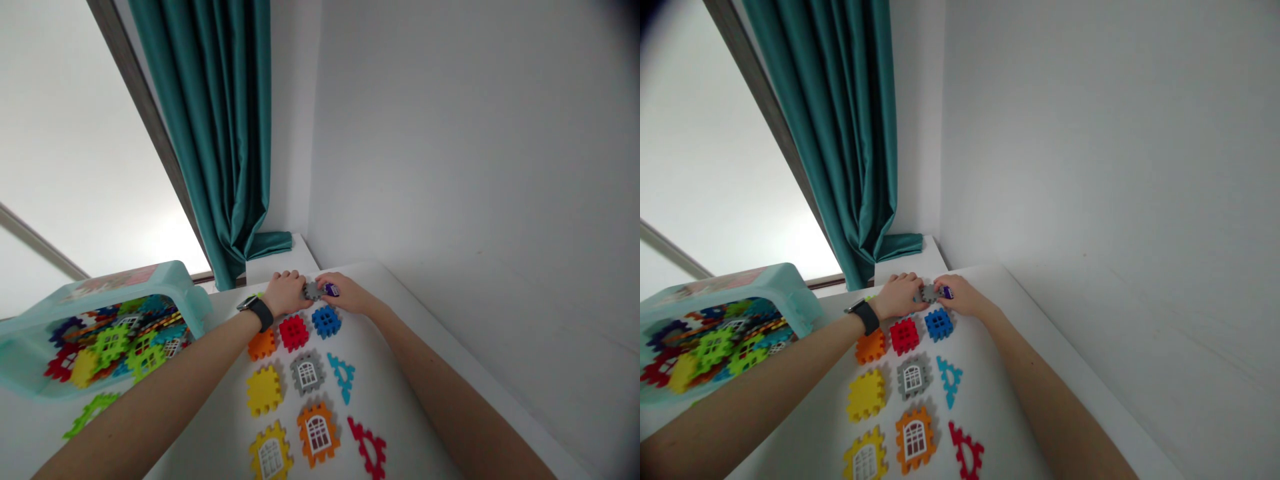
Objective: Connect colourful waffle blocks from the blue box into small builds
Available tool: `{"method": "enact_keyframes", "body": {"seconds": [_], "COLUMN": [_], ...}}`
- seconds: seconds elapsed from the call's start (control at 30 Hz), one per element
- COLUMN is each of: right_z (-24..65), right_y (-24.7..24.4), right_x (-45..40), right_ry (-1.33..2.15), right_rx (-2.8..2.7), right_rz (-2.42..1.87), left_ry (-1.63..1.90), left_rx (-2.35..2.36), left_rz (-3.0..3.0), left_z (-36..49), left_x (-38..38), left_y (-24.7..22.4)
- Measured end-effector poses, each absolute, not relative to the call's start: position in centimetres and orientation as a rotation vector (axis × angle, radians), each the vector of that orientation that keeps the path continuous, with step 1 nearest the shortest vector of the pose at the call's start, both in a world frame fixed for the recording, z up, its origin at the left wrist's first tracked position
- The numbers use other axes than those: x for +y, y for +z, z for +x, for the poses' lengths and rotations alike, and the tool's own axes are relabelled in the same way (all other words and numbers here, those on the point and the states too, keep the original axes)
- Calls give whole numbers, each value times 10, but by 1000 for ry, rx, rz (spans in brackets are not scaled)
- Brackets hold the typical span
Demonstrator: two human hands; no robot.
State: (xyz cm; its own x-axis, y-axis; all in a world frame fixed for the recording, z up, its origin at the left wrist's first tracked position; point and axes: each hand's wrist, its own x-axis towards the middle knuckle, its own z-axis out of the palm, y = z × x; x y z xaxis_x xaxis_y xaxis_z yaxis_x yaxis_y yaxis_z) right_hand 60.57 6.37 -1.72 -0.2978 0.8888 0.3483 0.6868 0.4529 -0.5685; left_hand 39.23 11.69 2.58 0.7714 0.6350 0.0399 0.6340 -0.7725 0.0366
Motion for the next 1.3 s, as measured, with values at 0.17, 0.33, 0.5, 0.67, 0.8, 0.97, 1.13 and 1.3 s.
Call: {"method": "enact_keyframes", "body": {"seconds": [0.17, 0.33, 0.5, 0.67, 0.8, 0.97, 1.13, 1.3], "right_z": [606, 606, 607, 607, 607, 608, 608, 608], "right_y": [-19, -18, -20, -22, -22, -23, -24, -24], "right_x": [65, 65, 65, 66, 67, 68, 68, 68], "right_ry": [391, 396, 405, 387, 376, 354, 338, 322], "right_rx": [-2109, -2129, -2112, -2120, -2154, -2171, -2175, -2168], "right_rz": [-1355, -1375, -1369, -1348, -1329, -1342, -1338, -1347], "left_ry": [25, 35, 38, 29, 30, 32, 28, 35], "left_rx": [1090, 1084, 1087, 1095, 1098, 1103, 1099, 1096], "left_rz": [2944, 2950, 2961, 2955, 2947, 2924, 2903, 2930], "left_z": [394, 393, 393, 394, 395, 394, 392, 393], "left_x": [115, 114, 114, 114, 113, 114, 116, 116], "left_y": [28, 28, 26, 26, 26, 27, 28, 26]}}
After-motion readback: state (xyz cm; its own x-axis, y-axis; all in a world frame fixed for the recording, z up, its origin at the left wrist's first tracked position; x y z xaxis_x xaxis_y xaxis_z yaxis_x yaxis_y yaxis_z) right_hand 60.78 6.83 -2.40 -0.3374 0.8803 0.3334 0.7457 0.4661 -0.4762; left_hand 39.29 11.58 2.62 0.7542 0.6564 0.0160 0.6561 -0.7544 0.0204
